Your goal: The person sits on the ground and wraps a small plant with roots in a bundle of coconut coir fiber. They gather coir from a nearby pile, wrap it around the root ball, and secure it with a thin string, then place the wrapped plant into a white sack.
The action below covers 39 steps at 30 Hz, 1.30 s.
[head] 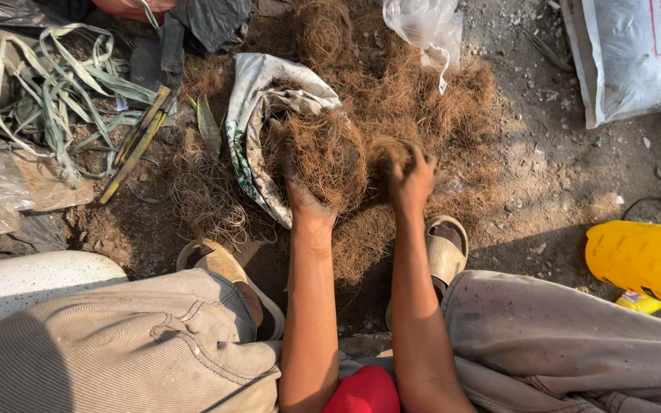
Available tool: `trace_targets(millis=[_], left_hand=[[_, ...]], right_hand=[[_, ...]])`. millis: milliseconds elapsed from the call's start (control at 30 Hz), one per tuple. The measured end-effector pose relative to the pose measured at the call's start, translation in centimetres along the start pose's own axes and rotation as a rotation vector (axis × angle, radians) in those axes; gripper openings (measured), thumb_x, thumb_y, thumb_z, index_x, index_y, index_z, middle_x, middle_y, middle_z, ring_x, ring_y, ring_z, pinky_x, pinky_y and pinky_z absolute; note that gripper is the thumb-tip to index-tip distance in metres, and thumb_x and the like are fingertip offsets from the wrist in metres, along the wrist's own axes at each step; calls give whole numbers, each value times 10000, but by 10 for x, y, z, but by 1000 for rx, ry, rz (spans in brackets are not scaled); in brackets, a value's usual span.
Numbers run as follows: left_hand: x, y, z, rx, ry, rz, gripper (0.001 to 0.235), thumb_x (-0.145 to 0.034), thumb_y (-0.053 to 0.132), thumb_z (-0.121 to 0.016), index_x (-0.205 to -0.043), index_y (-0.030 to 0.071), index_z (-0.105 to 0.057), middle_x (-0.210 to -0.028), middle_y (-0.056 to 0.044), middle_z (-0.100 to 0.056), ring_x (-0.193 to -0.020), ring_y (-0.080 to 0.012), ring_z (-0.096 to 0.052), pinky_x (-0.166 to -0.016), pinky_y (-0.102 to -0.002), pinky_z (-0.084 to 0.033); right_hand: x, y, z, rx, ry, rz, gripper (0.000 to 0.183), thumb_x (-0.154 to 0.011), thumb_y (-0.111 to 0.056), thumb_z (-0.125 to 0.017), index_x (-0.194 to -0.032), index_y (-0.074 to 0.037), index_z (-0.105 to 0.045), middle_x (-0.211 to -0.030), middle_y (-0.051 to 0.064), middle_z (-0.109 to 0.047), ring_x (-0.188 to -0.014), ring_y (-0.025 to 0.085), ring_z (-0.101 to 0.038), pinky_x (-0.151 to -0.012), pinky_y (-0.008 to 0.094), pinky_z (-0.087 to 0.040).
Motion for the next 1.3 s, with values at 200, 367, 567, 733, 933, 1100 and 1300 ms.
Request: trace_targets(millis=[200,367,567,733,933,1100,1300], left_hand=[[1,-6,7,68,7,28,780,-953,645,-537,-1504,95,-489,-1478,-133,-562,-1342,-322,-555,-1081,-514,-513],[7,-10,-1,97,-120,19,619,-1017,481,-603,-1491,90,-525,-1434,-102,-593,-1278,-279,-607,-1045,-468,-548],[10,-24,-9,123,-51,143,602,-993,455,-609,-1459,79,-548,-1361,-118,-645,-1178,-280,-665,-913,-450,-611],[9,-22,-6,69,-42,49,580,-1009,429,-612,-1469,84,-534,-1375,-115,-627,-1214,-292,-645,-952,-487,-592],[10,-12,-2,78,38,11,706,-967,601,-505,-1487,122,-504,-1434,-163,-579,-1311,-361,-588,-1047,-595,-550],[0,-3,-1,126,43,-23,748,-972,631,-460,-1511,112,-450,-1471,-162,-512,-1344,-344,-529,-1073,-577,-495],[0,9,7,139,68,-68,800,-977,668,-405,-1540,101,-386,-1514,-160,-432,-1384,-324,-459,-1104,-554,-430]], right_hand=[[-32,-4,34,-548,114,252,154,-1068,-90,-633,-1143,18,-712,-974,185,-642,-818,287,-522,-714,427,-453],[-47,14,39,-847,132,413,262,-1051,-104,-651,-1268,42,-664,-1046,108,-736,-856,138,-685,-766,267,-592],[-83,59,0,-618,-61,64,350,-1028,-265,-663,-1283,-26,-649,-1080,100,-762,-870,147,-720,-742,264,-587],[-53,30,13,-932,-104,51,405,-1030,-308,-644,-1281,10,-625,-1100,115,-777,-914,193,-763,-795,339,-637],[10,-69,58,-1460,-146,46,521,-969,-367,-645,-1388,-121,-457,-1328,243,-674,-1183,382,-692,-965,554,-621],[34,-126,79,-1271,-240,104,838,-898,-640,-602,-1527,-127,-394,-1529,203,-520,-1400,397,-517,-1145,626,-454],[78,-155,91,-955,-882,637,874,-979,-734,-592,-1506,-38,-567,-1559,217,-567,-1505,406,-497,-1295,582,-339]])
Point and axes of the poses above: each hand's wrist, its own x-axis away from the middle knuckle, its own z-axis out of the back of the hand, y = z × x, the point moved 2 cm from there along -x, towards the middle knuckle
